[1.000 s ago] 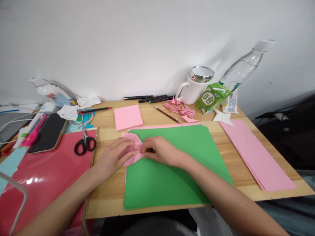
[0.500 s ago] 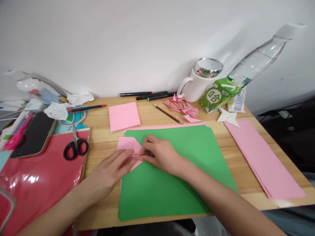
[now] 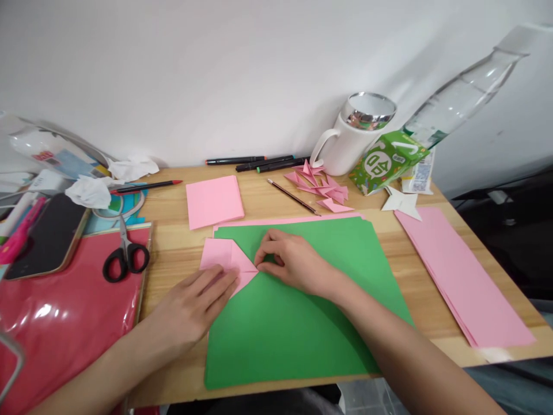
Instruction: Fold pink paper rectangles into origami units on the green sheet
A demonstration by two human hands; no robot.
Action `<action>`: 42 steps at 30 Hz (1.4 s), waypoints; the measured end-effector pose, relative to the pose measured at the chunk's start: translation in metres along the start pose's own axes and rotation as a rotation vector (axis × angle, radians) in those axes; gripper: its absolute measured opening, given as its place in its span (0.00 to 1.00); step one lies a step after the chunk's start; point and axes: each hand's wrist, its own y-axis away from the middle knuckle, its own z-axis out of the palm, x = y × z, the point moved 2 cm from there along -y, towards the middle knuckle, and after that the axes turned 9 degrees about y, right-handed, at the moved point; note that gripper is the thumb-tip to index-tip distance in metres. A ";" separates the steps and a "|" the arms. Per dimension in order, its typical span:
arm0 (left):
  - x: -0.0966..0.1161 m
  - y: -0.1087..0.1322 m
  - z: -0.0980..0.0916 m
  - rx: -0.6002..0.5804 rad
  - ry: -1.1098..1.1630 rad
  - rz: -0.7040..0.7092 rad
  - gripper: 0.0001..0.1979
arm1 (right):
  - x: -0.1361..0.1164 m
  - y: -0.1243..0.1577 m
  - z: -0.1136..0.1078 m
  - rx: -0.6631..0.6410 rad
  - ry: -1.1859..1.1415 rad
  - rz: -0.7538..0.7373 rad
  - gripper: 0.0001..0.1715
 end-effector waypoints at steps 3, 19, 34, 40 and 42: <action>0.005 0.001 0.000 0.007 -0.058 -0.019 0.16 | 0.000 0.000 0.002 0.002 -0.023 -0.027 0.05; 0.023 -0.002 0.004 -0.057 -0.126 -0.077 0.17 | -0.009 0.003 0.010 0.089 0.024 0.101 0.03; 0.022 0.003 0.006 -0.101 -0.071 -0.096 0.19 | -0.004 0.003 0.013 0.078 0.011 0.105 0.02; 0.023 0.004 0.009 -0.076 -0.056 -0.110 0.19 | -0.002 0.002 0.008 0.048 -0.057 0.081 0.05; 0.024 0.004 0.009 -0.084 -0.060 -0.110 0.20 | -0.004 0.002 0.009 0.053 -0.054 0.096 0.04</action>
